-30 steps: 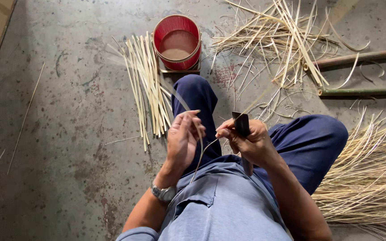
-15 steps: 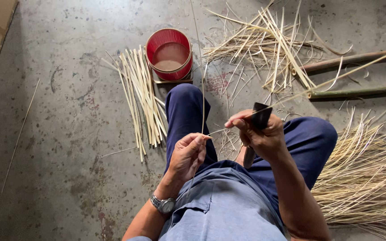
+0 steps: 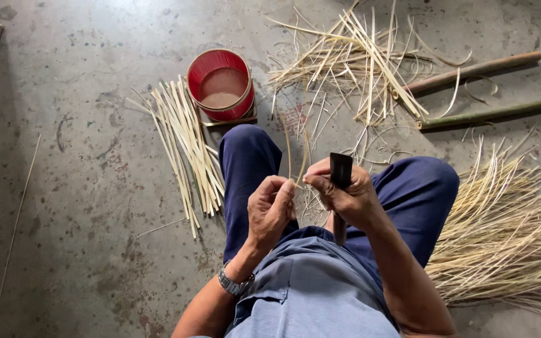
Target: The person sits on a low stool and uses a knife to split and shave bamboo strips into thin strands. They repeatedly pick up strips, split them lengthwise, and shave them down, placing finished pieces aside.
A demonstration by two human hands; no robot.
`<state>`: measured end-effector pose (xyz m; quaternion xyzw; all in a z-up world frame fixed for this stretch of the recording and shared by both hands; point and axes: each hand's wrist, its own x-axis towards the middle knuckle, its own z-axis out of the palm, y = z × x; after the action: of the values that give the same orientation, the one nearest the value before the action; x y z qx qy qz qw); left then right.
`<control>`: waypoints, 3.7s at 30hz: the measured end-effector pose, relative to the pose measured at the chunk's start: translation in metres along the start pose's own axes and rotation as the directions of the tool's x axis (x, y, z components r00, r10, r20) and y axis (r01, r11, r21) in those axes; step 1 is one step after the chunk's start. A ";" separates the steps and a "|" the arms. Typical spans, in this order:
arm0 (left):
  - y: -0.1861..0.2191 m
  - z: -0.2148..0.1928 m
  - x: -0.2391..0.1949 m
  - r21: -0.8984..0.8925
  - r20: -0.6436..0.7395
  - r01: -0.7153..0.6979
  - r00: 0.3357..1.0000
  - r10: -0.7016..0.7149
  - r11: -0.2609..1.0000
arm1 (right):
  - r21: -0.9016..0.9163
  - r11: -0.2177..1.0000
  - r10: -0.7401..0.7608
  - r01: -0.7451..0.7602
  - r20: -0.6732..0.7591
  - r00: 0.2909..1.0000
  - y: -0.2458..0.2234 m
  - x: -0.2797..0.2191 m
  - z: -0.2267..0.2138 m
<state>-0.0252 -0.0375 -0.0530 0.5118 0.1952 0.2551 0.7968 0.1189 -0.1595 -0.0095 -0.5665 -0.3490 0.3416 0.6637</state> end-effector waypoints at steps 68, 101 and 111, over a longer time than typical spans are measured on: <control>-0.045 -0.016 -0.009 -0.081 0.011 0.262 0.965 -0.262 0.962 | 0.090 0.995 0.061 -0.051 -0.107 0.992 0.014 -0.043 -0.033; -0.184 -0.026 0.131 0.924 0.134 0.102 0.815 -0.564 0.368 | 0.426 0.538 0.580 -0.727 -0.813 -0.047 0.195 -0.190 -0.315; -0.267 -0.075 0.172 0.971 0.104 0.031 0.838 -0.535 0.236 | 0.843 0.222 0.936 -0.489 -0.325 -0.136 0.177 -0.156 -0.185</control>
<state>0.1233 0.0280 -0.3361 0.8746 0.2229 -0.1807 0.3907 0.1842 -0.3648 -0.2181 -0.5617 0.5125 0.4021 0.5100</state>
